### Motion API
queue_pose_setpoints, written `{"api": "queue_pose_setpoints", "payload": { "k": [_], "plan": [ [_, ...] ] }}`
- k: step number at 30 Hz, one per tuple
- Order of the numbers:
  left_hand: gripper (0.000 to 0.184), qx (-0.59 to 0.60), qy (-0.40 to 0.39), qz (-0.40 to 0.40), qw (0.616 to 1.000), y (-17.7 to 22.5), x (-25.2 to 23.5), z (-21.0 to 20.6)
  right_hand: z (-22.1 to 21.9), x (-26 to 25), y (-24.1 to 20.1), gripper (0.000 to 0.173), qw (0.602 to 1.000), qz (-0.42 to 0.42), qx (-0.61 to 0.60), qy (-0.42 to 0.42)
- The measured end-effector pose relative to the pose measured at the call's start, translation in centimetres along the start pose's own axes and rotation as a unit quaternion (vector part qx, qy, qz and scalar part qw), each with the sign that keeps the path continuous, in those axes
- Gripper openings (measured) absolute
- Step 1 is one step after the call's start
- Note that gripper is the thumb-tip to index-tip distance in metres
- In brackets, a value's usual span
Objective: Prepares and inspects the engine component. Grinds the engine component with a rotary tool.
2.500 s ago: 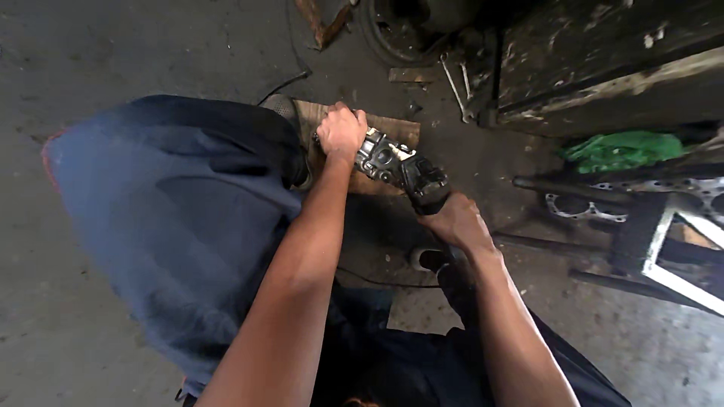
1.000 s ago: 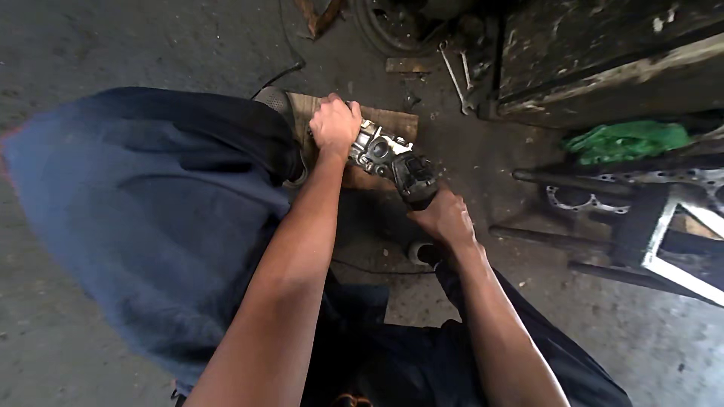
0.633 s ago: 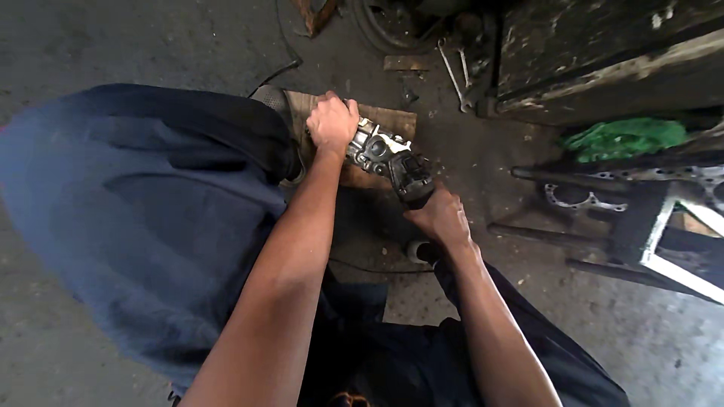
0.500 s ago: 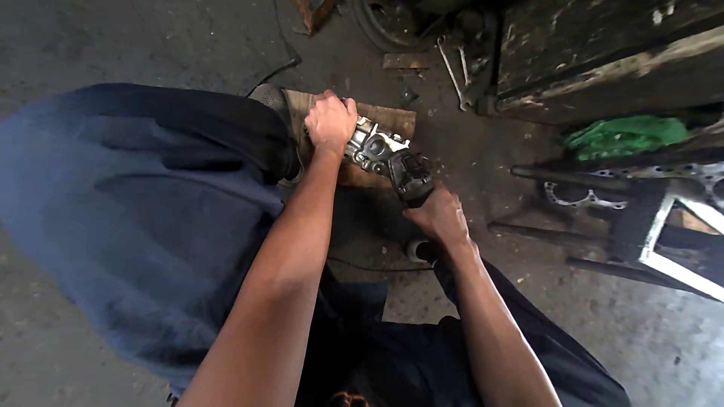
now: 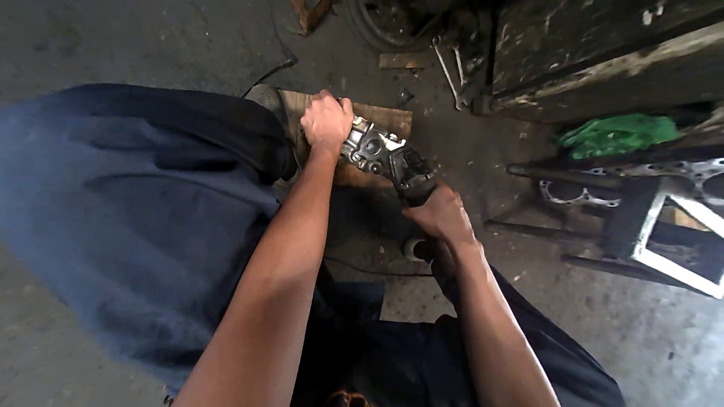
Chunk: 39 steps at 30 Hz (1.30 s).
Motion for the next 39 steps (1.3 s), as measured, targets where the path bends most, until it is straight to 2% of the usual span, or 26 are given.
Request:
{"api": "queue_pose_setpoints", "payload": {
  "k": [5, 10, 16, 20, 29, 39],
  "plan": [
    [0.052, 0.003, -0.003, 0.0, 1.0, -0.2, 0.3, -0.1, 1.1, 0.6, 1.5, 0.072, 0.999, 0.004, -0.048, -0.005],
    [0.052, 0.001, 0.003, -0.003, 1.0, -0.1, 0.1, 0.1, 1.7, 2.8, 4.5, 0.064, 0.987, 0.049, -0.141, 0.06],
    [0.053, -0.002, 0.008, 0.002, 1.0, -0.2, 0.6, 0.1, 2.6, 6.9, 8.9, 0.071, 0.959, 0.054, -0.224, 0.167],
    [0.054, -0.004, 0.023, -0.004, 1.0, -0.4, 1.0, 0.1, 2.1, 6.9, 9.9, 0.07, 0.95, 0.056, -0.248, 0.18],
    [0.054, -0.004, 0.05, -0.01, 0.999, -1.0, 1.2, 0.1, -1.4, 5.5, 8.4, 0.081, 0.965, 0.069, -0.232, 0.1],
    [0.051, -0.006, 0.049, -0.012, 0.999, -1.1, 1.5, 0.2, -2.7, 4.3, 3.3, 0.086, 0.991, 0.063, -0.08, 0.082]
  ]
}}
Point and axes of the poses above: each hand's wrist, its own x-axis away from the middle knuckle, its own z-axis out of the back of the hand, y = z × x, the point moved 9 cm from there along -x, towards the middle knuckle, and after that the axes turned 9 degrees about x, right-handed, at the moved point
